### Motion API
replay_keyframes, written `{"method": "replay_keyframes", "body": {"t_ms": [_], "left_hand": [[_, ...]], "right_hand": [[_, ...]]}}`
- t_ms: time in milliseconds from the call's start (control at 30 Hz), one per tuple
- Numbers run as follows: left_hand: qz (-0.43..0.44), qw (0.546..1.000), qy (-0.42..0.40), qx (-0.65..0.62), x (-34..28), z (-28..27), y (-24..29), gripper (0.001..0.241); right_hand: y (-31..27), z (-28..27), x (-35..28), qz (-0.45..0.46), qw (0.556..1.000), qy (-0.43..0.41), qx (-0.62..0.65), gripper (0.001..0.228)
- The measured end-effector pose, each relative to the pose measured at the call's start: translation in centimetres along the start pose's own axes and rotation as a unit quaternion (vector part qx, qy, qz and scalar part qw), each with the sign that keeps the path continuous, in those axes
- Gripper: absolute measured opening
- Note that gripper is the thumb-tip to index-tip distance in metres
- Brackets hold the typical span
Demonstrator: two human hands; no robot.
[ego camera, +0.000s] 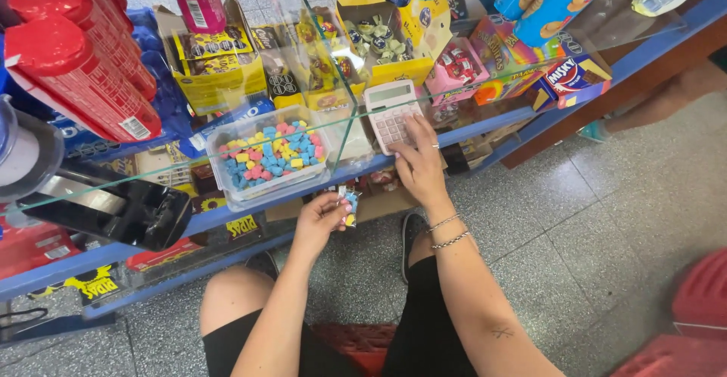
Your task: Picking small star-shaped candies from a tray and placing them into a small plastic bag, with occasional use of a calculator.
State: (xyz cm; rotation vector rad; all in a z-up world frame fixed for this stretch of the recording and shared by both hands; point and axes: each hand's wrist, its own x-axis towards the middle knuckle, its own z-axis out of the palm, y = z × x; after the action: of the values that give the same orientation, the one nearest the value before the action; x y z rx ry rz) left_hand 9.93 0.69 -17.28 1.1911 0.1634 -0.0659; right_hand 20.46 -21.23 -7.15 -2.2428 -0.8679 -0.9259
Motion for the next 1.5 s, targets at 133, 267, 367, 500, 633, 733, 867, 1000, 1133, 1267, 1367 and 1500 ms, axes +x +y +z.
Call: {"method": "replay_keyframes", "body": {"t_ms": [133,267,367,500,633,733,867,1000,1133,1267,1367,1500], "left_hand": [[0.004,1.000,0.001,0.002,-0.3,-0.2,0.1,0.023],[0.011,1.000,0.003,0.005,0.0,-0.6,-0.6,0.022],[0.012,1.000,0.003,0.003,-0.4,-0.3,0.2,0.022],[0.014,1.000,0.006,0.002,-0.4,-0.3,0.3,0.022],[0.009,1.000,0.004,0.001,-0.2,-0.1,0.2,0.023],[0.006,1.000,0.001,-0.005,-0.2,-0.1,-0.3,0.022],[0.005,1.000,0.002,-0.007,-0.3,-0.2,-0.1,0.021],[0.004,1.000,0.005,-0.003,-0.5,-0.2,0.1,0.021],[0.002,1.000,0.012,-0.001,-0.4,-0.3,0.2,0.023],[-0.003,1.000,0.021,-0.012,-0.7,-0.2,1.2,0.023],[-0.004,1.000,0.020,-0.008,-0.3,-0.4,0.7,0.024],[0.000,1.000,0.019,-0.019,0.2,-0.6,-0.3,0.026]], "right_hand": [[0.7,0.3,-0.3,-0.007,1.000,0.016,0.018,0.018],[3.7,1.2,-0.5,0.037,0.997,0.064,0.020,0.031],[5.0,1.4,-1.4,0.126,0.991,0.026,0.038,0.036],[3.4,1.3,-1.1,0.151,0.987,0.002,0.045,0.033],[3.6,1.3,-1.3,0.146,0.989,0.008,0.039,0.029],[3.6,1.2,-1.4,0.141,0.990,-0.005,0.016,0.028],[2.9,1.5,-0.9,0.094,0.995,-0.007,-0.017,0.035],[2.2,1.8,-0.3,0.068,0.997,-0.028,-0.023,0.032],[2.2,1.7,-0.2,0.065,0.997,-0.017,-0.041,0.033],[4.1,1.2,-1.9,0.092,0.993,0.068,-0.018,0.025],[4.4,-0.2,-2.4,0.152,0.983,0.093,-0.037,0.022],[3.9,-0.6,-2.2,0.150,0.984,0.079,-0.059,0.022]]}}
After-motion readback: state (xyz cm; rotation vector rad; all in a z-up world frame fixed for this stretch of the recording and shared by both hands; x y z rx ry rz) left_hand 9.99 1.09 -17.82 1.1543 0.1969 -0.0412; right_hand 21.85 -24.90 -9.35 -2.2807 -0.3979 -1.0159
